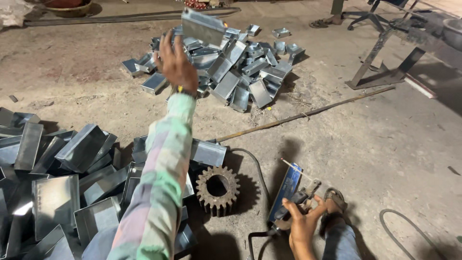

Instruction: The person welds metal boxes while sitting on the floor. They use a welding tool to join metal pieces together, creating sparks, and move finished boxes to the side.

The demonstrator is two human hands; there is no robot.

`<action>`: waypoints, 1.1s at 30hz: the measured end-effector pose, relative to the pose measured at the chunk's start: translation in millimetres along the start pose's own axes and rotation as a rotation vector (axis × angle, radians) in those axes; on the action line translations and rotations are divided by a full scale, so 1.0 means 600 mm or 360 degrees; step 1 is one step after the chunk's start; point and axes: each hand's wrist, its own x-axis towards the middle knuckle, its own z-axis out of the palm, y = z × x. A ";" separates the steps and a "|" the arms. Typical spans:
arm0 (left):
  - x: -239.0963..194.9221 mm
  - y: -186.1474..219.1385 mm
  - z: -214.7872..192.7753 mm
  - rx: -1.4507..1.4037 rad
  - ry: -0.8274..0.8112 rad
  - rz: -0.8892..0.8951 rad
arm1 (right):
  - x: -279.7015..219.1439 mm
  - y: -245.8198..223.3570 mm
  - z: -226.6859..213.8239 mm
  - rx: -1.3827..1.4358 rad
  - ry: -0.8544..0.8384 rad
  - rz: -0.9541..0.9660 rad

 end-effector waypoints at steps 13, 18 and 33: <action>-0.548 -0.170 -0.243 0.0166 -0.1699 -0.0778 | -0.037 0.030 -0.022 -0.0370 -0.0068 0.0227; -0.585 -0.167 -0.249 0.0333 -0.1972 -0.0577 | -0.036 0.069 -0.040 -0.0295 -0.0117 0.0263; -0.607 -0.230 -0.296 0.0214 -0.1326 -0.1887 | -0.061 0.067 -0.003 -0.0533 -0.0163 0.0400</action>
